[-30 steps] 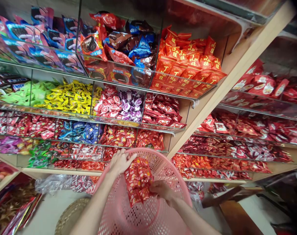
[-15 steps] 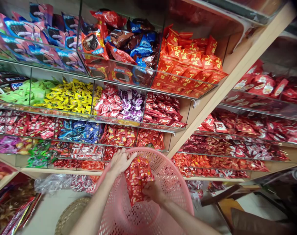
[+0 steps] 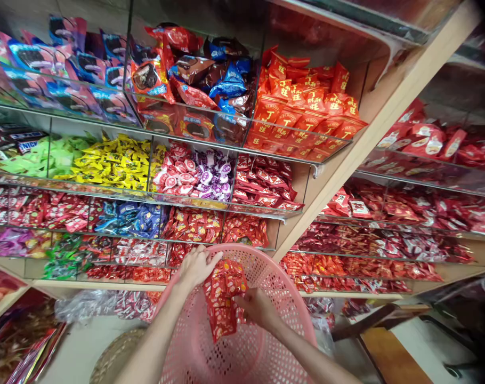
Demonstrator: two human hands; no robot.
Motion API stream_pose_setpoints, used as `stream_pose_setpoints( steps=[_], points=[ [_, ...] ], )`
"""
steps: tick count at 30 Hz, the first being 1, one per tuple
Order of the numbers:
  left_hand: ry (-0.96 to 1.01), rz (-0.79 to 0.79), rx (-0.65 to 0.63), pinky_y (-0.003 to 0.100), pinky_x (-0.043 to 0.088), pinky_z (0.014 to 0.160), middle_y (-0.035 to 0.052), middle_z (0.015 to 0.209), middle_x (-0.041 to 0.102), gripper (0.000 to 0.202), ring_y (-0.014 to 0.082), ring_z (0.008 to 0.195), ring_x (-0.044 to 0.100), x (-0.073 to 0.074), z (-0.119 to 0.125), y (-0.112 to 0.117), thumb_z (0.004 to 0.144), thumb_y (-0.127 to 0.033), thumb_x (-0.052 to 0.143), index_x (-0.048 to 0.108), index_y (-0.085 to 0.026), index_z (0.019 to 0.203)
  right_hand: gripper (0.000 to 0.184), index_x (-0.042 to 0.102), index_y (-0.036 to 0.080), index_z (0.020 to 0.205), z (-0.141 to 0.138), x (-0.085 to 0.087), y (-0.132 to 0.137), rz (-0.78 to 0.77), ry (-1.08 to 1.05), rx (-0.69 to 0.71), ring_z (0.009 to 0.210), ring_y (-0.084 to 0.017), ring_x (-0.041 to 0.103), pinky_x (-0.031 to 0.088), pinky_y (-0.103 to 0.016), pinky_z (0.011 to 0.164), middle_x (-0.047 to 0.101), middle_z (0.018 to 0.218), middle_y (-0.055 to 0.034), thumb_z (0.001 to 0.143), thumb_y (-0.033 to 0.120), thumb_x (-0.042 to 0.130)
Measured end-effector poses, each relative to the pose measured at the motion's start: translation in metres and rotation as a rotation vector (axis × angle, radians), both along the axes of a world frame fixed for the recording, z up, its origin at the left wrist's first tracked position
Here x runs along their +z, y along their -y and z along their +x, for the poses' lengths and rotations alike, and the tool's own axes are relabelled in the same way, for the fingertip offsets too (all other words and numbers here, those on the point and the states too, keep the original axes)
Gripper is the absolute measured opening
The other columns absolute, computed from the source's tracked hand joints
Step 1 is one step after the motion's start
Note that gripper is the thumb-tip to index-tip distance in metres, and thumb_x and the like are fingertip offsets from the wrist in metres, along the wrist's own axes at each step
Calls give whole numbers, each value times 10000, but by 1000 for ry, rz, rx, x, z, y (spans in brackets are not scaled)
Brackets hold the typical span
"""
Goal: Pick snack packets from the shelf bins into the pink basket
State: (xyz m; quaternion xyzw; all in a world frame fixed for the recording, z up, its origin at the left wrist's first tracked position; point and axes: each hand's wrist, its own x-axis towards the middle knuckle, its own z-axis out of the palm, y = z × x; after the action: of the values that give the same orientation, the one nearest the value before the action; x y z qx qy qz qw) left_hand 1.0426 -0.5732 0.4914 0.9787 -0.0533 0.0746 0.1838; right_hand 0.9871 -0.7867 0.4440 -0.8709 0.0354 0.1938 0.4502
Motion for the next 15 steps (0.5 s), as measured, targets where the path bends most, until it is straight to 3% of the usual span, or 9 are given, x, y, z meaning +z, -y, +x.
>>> stream_pose_setpoints(
  steps=[3, 6, 9, 12, 15],
  points=[
    [-5, 8, 7, 319, 385, 765, 78, 879, 589, 661, 219, 870, 567, -1, 1, 0, 832, -654, 195, 644, -187, 705, 468, 466, 189, 432, 31, 29, 15, -125, 320, 67, 391, -99, 462, 337, -216, 467, 515, 388, 2, 806, 469, 444],
    [5, 12, -3, 323, 387, 771, 72, 868, 588, 652, 220, 871, 573, 1, 1, 0, 839, -645, 192, 630, -186, 686, 410, 533, 182, 546, 73, 53, 28, -233, 560, -51, 458, -122, 499, 351, -228, 501, 562, 481, -13, 831, 455, 422],
    [7, 24, -5, 322, 389, 769, 67, 856, 587, 642, 217, 862, 575, 3, -1, 1, 844, -636, 196, 619, -186, 668, 289, 600, 163, 778, 116, 65, 34, -380, 563, -190, 621, -172, 591, 398, -249, 589, 640, 675, -62, 839, 400, 447],
    [5, 40, 4, 322, 389, 771, 71, 871, 588, 645, 217, 861, 573, 4, -1, 2, 842, -638, 200, 621, -183, 664, 334, 574, 126, 1025, 153, 68, 32, -519, 463, -329, 812, -244, 624, 430, -300, 678, 650, 904, -157, 853, 381, 445],
    [4, 40, -2, 323, 388, 773, 74, 886, 590, 648, 219, 871, 569, 4, 0, 2, 841, -639, 205, 641, -185, 686, 375, 559, 87, 1091, 180, 68, 25, -527, 424, -370, 865, -268, 627, 443, -322, 711, 628, 969, -217, 884, 347, 385]
  ],
)
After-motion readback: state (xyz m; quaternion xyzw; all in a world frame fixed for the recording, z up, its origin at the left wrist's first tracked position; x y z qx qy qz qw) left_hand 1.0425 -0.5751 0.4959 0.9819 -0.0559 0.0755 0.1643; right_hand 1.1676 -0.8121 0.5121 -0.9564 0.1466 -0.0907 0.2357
